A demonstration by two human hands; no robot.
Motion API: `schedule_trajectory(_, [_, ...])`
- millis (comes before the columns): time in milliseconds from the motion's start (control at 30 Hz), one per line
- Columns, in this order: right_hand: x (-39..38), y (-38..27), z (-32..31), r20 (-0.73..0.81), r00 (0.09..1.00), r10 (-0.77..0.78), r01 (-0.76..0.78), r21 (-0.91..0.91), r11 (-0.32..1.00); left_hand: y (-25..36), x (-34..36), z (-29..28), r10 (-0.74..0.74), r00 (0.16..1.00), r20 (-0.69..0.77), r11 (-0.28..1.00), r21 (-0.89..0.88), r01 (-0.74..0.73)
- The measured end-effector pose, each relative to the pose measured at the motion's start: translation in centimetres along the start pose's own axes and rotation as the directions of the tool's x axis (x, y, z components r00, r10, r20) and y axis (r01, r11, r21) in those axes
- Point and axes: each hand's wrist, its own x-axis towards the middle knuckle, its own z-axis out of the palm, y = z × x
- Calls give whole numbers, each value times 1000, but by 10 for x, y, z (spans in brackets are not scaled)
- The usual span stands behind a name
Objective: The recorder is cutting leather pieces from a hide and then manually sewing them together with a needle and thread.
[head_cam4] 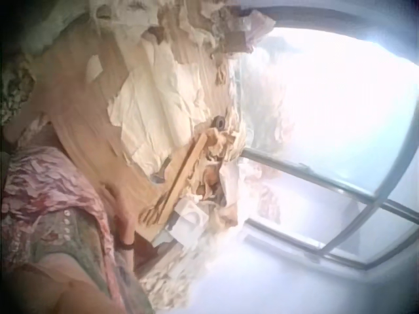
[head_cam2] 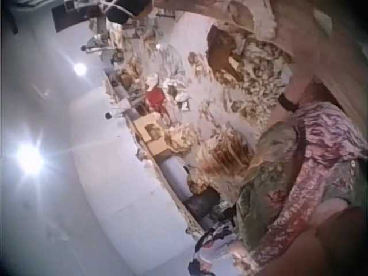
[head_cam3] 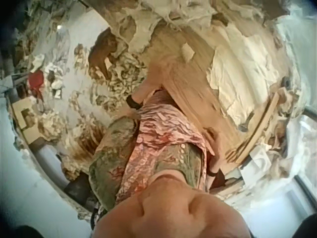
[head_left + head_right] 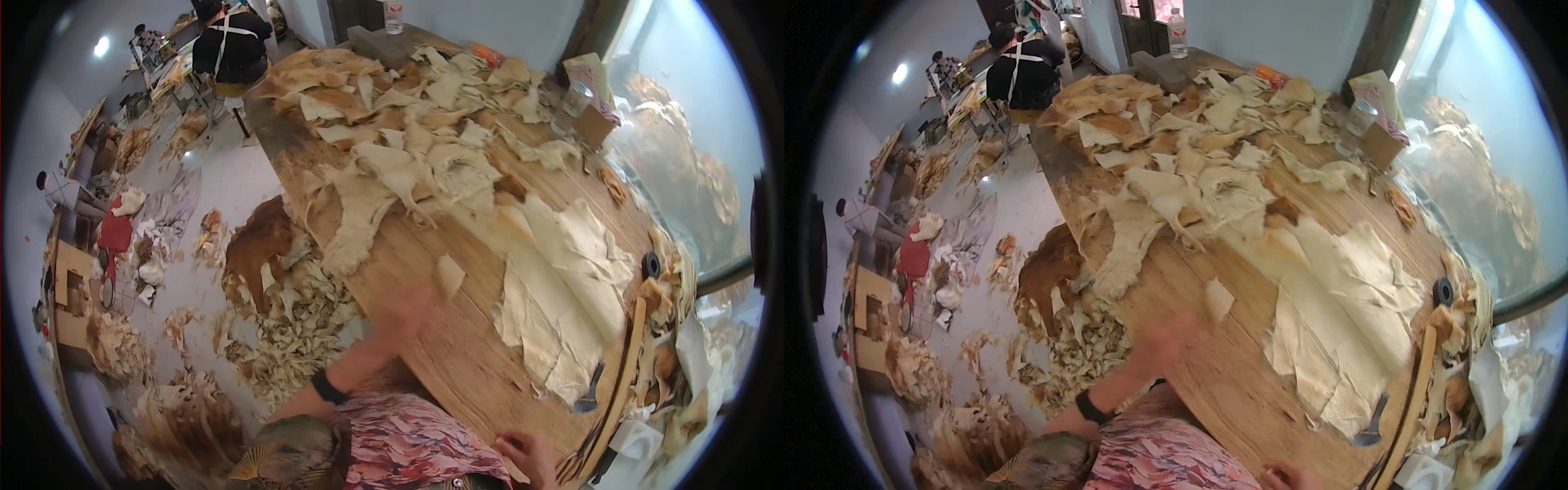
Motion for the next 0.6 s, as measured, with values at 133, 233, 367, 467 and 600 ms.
schedule_trajectory(133, [65,-13,47,-277,961,-6,84,271,959,-101,19,-52,-237,764,-600,970,-104,220])
schedule_trajectory(233, [88,-59,54,-318,944,-85,104,42,994,-141,28,-91,-297,715,-634,953,-143,269])
schedule_trajectory(367, [103,-73,70,-399,912,-96,138,78,987,-186,54,-123,-287,719,-633,946,-70,316])
schedule_trajectory(467, [112,-67,85,-473,876,-93,136,57,989,-204,86,-144,-284,743,-605,947,-57,316])
schedule_trajectory(600, [123,-59,99,-642,740,-201,133,-154,979,-197,136,-156,-168,864,-475,985,-49,165])
